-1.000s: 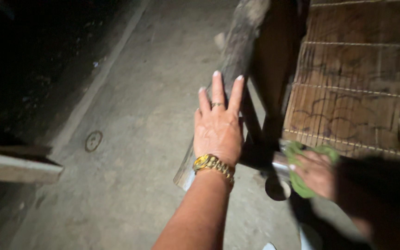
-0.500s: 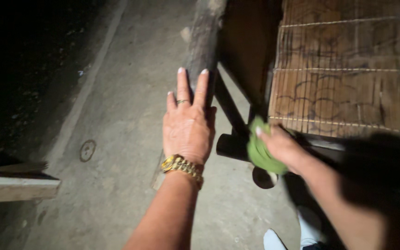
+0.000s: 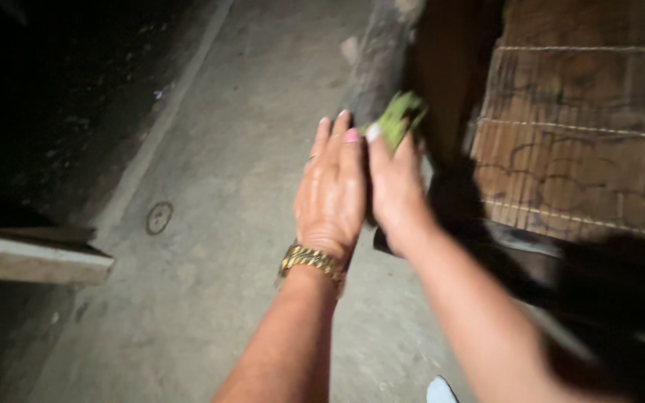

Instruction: The person wipes a wooden bench with a green cloth. They clean the woven seat and the wooden frame, including the legs and armrests, using consistent back-and-forth motions.

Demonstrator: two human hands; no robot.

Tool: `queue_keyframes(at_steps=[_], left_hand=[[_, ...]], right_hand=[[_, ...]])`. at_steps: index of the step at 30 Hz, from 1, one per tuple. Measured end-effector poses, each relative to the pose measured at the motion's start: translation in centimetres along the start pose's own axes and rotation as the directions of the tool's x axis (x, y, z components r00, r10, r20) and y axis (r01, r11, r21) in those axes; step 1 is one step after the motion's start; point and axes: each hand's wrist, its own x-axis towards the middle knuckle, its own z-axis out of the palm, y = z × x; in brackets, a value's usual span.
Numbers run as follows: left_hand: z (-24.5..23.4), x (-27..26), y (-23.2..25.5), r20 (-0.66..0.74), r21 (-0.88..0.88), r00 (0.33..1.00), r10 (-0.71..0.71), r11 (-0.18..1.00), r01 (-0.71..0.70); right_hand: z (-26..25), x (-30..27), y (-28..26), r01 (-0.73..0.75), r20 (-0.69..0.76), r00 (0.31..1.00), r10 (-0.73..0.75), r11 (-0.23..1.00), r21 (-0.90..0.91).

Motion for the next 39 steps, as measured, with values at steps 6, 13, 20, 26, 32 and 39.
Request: queue_keyframes(at_steps=[6, 13, 20, 26, 32, 39], left_hand=[[-0.1, 0.0, 0.9, 0.028, 0.081, 0.999, -0.016, 0.997, 0.014], [0.0, -0.2, 1.1, 0.035, 0.173, 0.998, 0.05, 0.983, -0.055], [2.4, -3.4, 2.0, -0.113, 0.393, 0.977, 0.182, 0.911, -0.124], [8.5, -7.5, 4.4, -0.202, 0.417, 0.961, 0.187, 0.905, -0.089], [17.6, -12.1, 8.1, -0.054, 0.222, 0.976, -0.212, 0.95, 0.219], [25.5, -16.1, 10.8, 0.132, 0.037, 0.869, -0.477, 0.878, 0.476]], right_hand=[[0.3, 3.5, 0.5, 0.093, -0.043, 0.995, -0.093, 0.996, 0.015], [-0.3, -2.2, 2.7, 0.091, 0.075, 0.994, -0.084, 0.991, -0.095], [-6.5, -2.0, -0.8, -0.07, 0.38, 0.924, 0.035, 0.994, 0.078], [-17.1, 1.7, 10.1, 0.456, 0.537, 0.825, -0.175, 0.768, -0.45], [-26.7, 0.1, 17.5, 0.312, 0.54, 0.74, 0.401, 0.507, -0.804], [-37.0, -2.7, 15.9, 0.36, 0.562, 0.659, 0.499, 0.446, -0.819]])
